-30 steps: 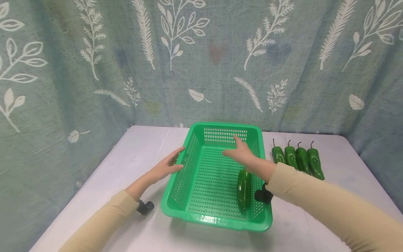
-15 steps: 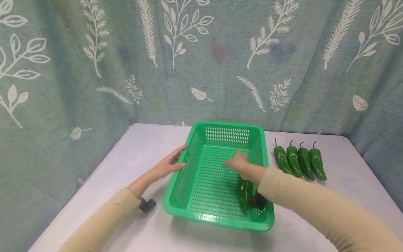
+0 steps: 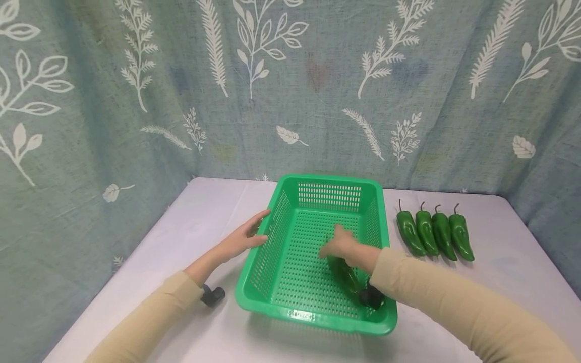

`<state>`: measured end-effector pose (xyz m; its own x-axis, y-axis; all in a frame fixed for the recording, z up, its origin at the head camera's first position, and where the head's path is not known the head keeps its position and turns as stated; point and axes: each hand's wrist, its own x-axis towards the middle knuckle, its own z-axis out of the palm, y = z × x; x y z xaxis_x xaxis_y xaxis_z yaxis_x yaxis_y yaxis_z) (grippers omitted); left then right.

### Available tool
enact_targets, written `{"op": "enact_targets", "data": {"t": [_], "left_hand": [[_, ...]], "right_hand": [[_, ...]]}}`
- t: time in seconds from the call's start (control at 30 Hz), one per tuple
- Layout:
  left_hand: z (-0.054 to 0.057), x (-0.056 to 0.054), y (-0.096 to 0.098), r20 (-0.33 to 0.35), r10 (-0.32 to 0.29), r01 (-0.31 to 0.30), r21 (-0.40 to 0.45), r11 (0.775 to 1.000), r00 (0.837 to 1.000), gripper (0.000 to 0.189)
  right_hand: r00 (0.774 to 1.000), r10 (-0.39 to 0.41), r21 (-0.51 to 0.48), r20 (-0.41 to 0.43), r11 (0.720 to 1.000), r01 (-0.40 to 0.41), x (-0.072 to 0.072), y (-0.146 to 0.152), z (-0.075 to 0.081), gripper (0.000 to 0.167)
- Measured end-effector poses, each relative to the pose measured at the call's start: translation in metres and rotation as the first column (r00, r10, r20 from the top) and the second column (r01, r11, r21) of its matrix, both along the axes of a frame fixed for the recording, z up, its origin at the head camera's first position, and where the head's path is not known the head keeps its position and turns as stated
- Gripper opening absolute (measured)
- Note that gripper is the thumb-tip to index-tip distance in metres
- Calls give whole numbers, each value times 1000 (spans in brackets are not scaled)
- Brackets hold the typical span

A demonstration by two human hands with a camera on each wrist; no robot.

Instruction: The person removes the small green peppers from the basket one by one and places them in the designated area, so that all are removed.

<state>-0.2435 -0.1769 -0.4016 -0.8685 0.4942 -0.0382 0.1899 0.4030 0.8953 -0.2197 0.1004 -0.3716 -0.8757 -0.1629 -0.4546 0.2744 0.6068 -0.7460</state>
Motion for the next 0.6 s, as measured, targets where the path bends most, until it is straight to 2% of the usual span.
{"op": "enact_targets", "data": {"t": [0.13,0.4,0.6], "left_hand": [[-2,0,-1,6,3,-3,5,1000,1000,78],[-1,-1,0,5,-8,8,6,1000,1000,76],[0,-1,0,-14,-17,17,2,1000,1000,76]], "right_hand": [[999,30,38,26,999,-31,2,-2,-3,92],[994,99,49,50,994,-102,7,-3,-6,76],[980,186,102,70,976,-193,10,-5,-8,63]]}}
